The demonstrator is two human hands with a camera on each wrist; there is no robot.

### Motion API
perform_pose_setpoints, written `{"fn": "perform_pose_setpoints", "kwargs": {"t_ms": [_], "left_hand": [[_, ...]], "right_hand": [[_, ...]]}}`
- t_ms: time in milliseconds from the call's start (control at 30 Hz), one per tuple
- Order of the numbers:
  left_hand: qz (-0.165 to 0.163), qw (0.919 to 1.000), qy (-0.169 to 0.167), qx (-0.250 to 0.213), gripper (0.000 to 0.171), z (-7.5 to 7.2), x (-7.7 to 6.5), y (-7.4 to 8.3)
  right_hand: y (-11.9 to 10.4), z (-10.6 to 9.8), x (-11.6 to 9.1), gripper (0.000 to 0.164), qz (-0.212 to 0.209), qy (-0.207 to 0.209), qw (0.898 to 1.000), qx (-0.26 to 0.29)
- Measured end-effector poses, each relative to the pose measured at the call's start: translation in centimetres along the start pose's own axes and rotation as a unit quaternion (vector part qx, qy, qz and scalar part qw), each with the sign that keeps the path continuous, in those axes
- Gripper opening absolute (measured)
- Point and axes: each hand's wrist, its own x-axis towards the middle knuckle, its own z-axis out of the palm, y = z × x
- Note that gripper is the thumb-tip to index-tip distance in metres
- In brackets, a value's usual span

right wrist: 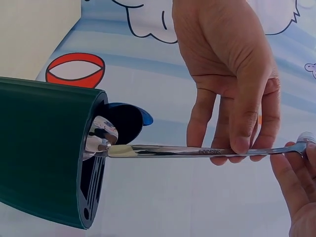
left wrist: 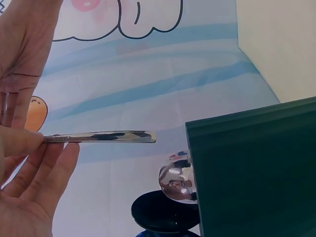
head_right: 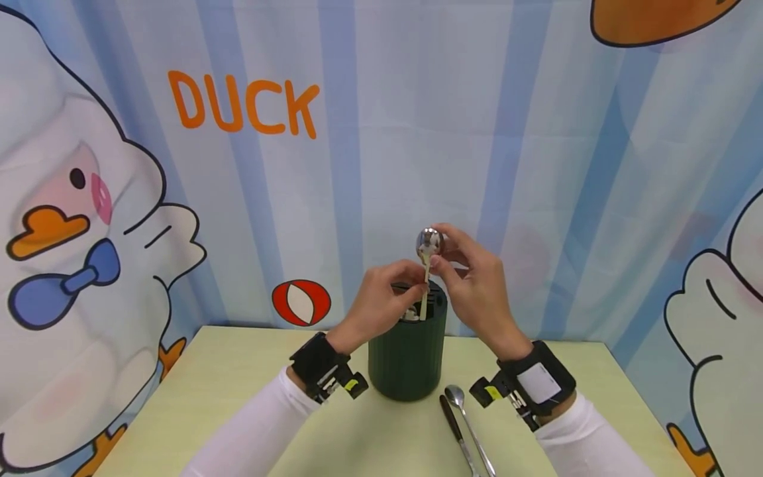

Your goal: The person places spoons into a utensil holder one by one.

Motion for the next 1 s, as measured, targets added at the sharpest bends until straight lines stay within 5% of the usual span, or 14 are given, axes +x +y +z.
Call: {"fn": "perform_pose_setpoints", "kwargs": {"t_ms": [1000], "left_hand": [[-0.053,0.9984,0.011,0.018,0.015,1.0,2.2,-3.6]], "right_hand": [[5.4,2.2,0.5,0.039,0.073,-0.033,0.997,-0.019]]}}
